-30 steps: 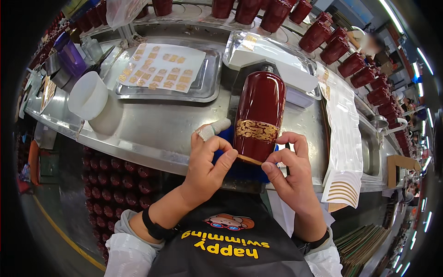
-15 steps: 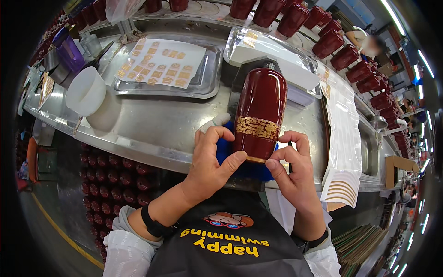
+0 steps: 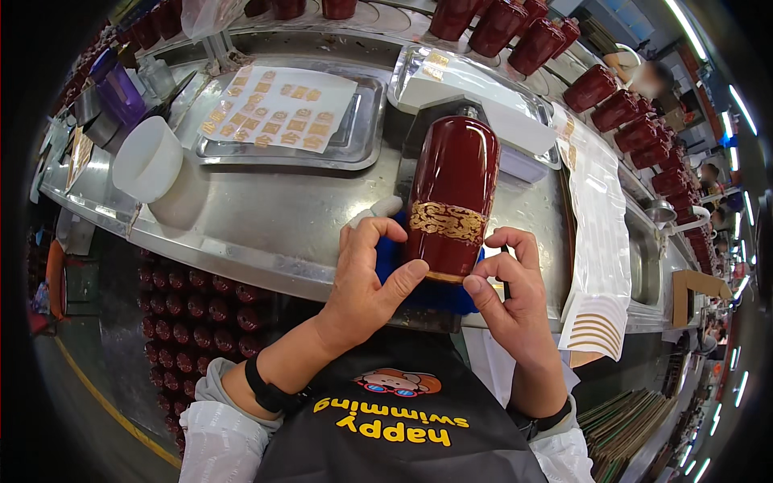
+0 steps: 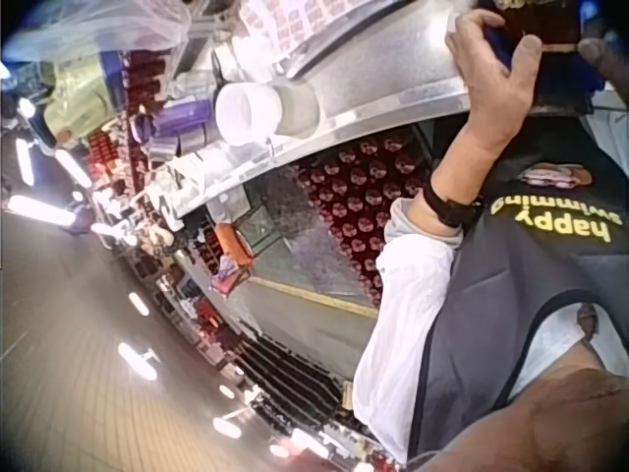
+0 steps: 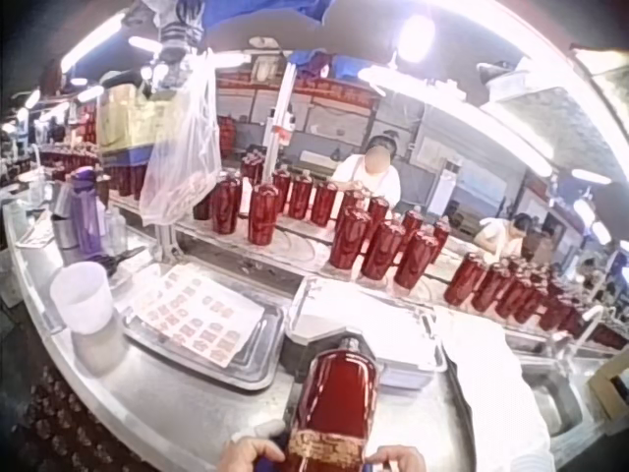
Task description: Applying decorative labels and seals to red liquor bottles on a production line.
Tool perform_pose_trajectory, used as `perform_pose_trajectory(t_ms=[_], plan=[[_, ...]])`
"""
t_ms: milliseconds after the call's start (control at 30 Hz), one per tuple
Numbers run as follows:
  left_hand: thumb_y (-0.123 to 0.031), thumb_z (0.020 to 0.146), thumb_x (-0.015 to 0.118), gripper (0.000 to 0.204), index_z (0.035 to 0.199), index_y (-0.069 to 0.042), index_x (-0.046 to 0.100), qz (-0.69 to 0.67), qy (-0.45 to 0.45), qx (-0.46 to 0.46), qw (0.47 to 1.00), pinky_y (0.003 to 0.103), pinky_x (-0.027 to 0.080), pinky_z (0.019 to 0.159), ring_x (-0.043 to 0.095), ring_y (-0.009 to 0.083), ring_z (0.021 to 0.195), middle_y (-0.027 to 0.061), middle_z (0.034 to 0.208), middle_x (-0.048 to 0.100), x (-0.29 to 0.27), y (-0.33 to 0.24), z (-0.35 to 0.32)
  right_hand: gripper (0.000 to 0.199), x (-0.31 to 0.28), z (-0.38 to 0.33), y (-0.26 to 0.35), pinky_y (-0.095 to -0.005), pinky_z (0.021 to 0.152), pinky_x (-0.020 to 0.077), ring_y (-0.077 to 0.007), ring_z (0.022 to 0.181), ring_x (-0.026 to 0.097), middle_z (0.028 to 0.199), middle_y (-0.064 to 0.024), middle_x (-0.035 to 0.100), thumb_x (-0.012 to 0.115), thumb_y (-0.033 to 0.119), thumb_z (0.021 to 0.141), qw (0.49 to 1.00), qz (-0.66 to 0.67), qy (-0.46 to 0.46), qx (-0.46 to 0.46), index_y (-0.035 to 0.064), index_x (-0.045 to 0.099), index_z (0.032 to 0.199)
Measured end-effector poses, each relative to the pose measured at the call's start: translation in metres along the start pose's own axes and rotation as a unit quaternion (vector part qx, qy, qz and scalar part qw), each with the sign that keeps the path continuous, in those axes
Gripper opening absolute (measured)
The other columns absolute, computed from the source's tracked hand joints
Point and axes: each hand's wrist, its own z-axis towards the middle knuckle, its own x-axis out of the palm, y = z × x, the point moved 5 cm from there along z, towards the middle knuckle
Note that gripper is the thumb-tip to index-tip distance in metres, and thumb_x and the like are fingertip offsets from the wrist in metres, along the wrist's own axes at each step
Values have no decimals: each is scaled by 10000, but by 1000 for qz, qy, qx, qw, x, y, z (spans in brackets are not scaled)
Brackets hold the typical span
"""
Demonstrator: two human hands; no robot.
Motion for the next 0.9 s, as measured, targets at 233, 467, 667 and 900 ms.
perform_pose_trajectory(t_ms=[233, 467, 667, 900], plan=[[-333, 896, 663, 423, 1113, -37, 453, 11, -6, 11, 1000, 308, 344, 949, 429, 185, 1024, 92, 1084, 450, 0, -1, 0, 108, 0, -2, -1, -369, 874, 406, -304, 1062, 477, 1052, -185, 504, 691, 97, 828, 1000, 10, 2, 23, 21, 615, 827], [-345, 899, 658, 426, 1112, -39, 453, 13, -7, 9, 1000, 311, 338, 958, 424, 189, 1041, 94, 1095, 449, 0, 0, 0, 83, 1, -2, -3, -360, 863, 409, -302, 1072, 467, 1058, -189, 492, 648, 79, 842, 1000, 25, 7, 17, 10, 607, 823], [-362, 901, 656, 438, 1114, -37, 453, 12, -7, 5, 1000, 315, 337, 963, 423, 187, 1047, 94, 1093, 448, 0, 1, 0, 113, 1, -2, -3, -343, 836, 417, -303, 1081, 464, 1056, -194, 493, 646, 102, 859, 999, 28, 12, 10, 5, 602, 820], [-366, 904, 652, 442, 1116, -36, 450, 10, -6, 2, 1000, 315, 332, 966, 422, 185, 1045, 94, 1091, 448, 0, 2, 0, 143, 4, -2, -3, -343, 796, 438, -299, 1075, 472, 1006, -178, 516, 714, 102, 815, 999, 35, -3, 25, 15, 601, 805]])
